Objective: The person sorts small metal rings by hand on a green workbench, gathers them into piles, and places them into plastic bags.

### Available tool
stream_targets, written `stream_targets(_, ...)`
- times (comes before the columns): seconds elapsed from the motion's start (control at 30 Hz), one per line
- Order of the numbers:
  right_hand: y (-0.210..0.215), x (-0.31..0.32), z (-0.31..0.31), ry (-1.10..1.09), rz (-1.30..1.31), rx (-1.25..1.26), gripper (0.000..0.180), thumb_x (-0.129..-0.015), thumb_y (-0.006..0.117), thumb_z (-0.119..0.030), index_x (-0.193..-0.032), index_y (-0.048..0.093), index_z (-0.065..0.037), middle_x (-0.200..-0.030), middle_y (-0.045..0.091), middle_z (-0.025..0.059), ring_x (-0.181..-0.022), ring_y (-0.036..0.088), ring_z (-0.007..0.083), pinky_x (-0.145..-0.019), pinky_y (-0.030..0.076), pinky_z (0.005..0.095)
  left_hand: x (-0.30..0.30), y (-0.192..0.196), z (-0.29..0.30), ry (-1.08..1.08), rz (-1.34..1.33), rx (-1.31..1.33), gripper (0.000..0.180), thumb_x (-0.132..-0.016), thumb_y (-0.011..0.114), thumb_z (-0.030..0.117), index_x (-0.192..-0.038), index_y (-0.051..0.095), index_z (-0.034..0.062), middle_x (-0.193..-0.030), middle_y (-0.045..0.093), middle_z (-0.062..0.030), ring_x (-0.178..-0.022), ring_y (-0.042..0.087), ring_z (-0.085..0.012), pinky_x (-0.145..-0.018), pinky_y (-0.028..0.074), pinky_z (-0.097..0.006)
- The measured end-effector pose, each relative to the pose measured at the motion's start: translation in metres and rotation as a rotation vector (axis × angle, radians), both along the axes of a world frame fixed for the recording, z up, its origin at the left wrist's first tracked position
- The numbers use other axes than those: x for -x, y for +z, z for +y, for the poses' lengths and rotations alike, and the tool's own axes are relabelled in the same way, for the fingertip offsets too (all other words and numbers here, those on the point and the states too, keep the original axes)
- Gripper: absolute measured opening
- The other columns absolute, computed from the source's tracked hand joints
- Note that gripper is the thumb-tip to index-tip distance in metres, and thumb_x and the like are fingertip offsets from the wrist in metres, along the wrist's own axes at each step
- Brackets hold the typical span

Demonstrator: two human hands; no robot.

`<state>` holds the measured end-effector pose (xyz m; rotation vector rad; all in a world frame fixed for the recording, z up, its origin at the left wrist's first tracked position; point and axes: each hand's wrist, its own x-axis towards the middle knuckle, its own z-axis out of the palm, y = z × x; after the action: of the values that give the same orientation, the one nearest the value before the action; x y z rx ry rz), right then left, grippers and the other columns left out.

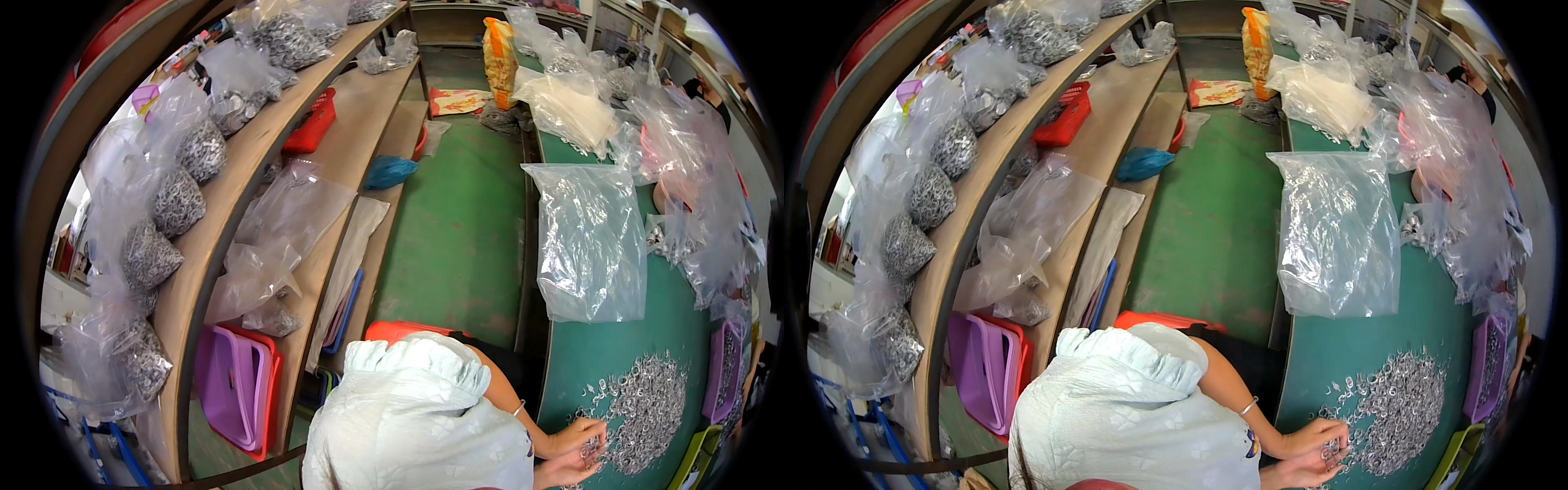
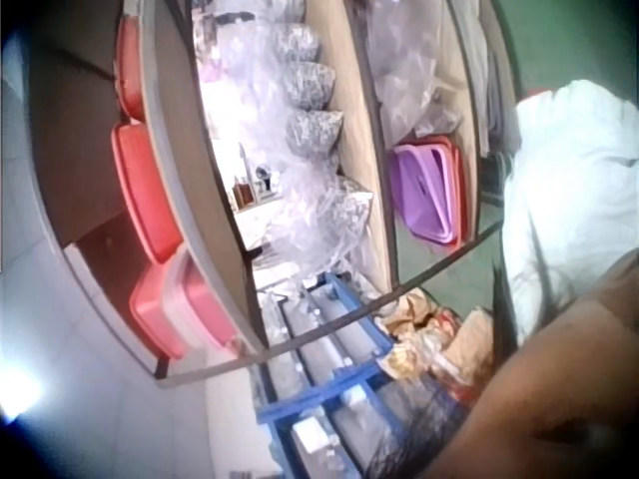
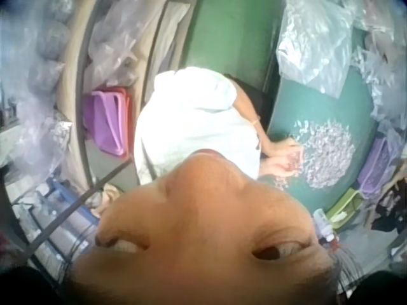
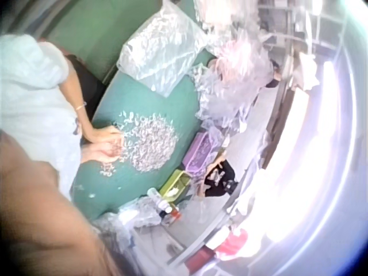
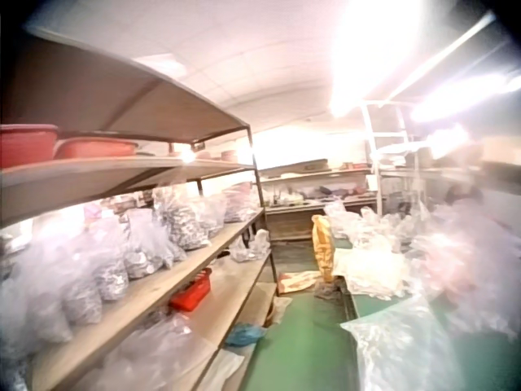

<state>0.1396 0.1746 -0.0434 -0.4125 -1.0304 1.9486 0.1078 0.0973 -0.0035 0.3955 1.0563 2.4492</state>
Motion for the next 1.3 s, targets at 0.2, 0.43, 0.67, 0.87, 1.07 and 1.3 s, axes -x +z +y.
stream_targets(0.2, 0.004, 0.027, -0.017, 0.329, -0.005, 0.337, 0.013, -0.090, 0.055, -0.003, -0.102, 0.054, 0.002, -0.087, 0.059, 0.0123, -0.071, 0.056, 0.0184, -0.056, 0.049, 0.0251, 0.006, 0.006, -0.003, 0.199, 0.526, 0.353, 0.024, -0.093, 0.049, 0.024, -0.107, 0.055, 0.0047, -0.109, 0.056, -0.0109, -0.100, 0.055, -0.0224, -0.082, 0.048, -0.033)
stream_targets(0.43, 0.000, 0.048, -0.023, 0.545, -0.028, 0.543, 0.014, -0.090, 0.055, -0.004, -0.103, 0.054, 0.002, -0.089, 0.058, 0.0120, -0.075, 0.055, 0.0185, -0.059, 0.048, 0.0261, 0.015, -0.002, -0.012, 0.454, 0.735, 0.477, 0.027, -0.093, 0.050, 0.022, -0.111, 0.057, 0.0031, -0.113, 0.057, -0.0178, -0.104, 0.055, -0.0338, -0.086, 0.046, -0.042)
stream_targets(0.67, -0.002, 0.063, -0.032, 0.683, -0.035, 0.650, 0.014, -0.090, 0.054, -0.005, -0.103, 0.054, 0.002, -0.091, 0.058, 0.0117, -0.078, 0.055, 0.0185, -0.062, 0.048, 0.0271, 0.020, -0.030, 0.029, 0.681, 0.555, 0.654, 0.034, -0.095, 0.037, 0.019, -0.125, 0.047, 0.0073, -0.140, 0.039, -0.0099, -0.135, 0.029, -0.0232, -0.115, 0.016, -0.038)
stream_targets(0.87, -0.004, 0.072, -0.038, 0.726, -0.030, 0.719, 0.015, -0.091, 0.053, -0.005, -0.104, 0.055, 0.001, -0.092, 0.057, 0.0114, -0.081, 0.055, 0.0186, -0.065, 0.048, 0.0280, 0.014, -0.008, -0.005, 0.633, 0.564, 0.655, 0.034, -0.091, 0.046, 0.015, -0.124, 0.046, 0.0053, -0.148, 0.026, -0.0125, -0.141, 0.016, -0.0297, -0.116, 0.006, -0.043)
stream_targets(1.07, -0.002, 0.077, -0.041, 0.772, -0.029, 0.777, 0.015, -0.091, 0.053, -0.006, -0.105, 0.055, 0.001, -0.094, 0.057, 0.0111, -0.085, 0.054, 0.0187, -0.067, 0.047, 0.0289, 0.045, -0.001, -0.043, 0.564, 0.850, 0.546, 0.022, -0.085, 0.055, 0.008, -0.106, 0.055, 0.0039, -0.147, 0.028, -0.0151, -0.141, 0.015, -0.0330, -0.115, 0.006, -0.051)
stream_targets(1.3, -0.008, 0.078, -0.032, 0.822, 0.021, 0.884, 0.016, -0.092, 0.052, -0.006, -0.106, 0.055, 0.001, -0.096, 0.056, 0.0108, -0.088, 0.054, 0.0187, -0.070, 0.047, 0.0299, 0.055, 0.035, -0.073, 0.673, 0.857, 0.399, 0.021, -0.082, 0.051, -0.006, -0.100, 0.055, 0.0030, -0.130, 0.039, -0.0131, -0.140, 0.019, -0.0338, -0.114, 0.013, -0.049)
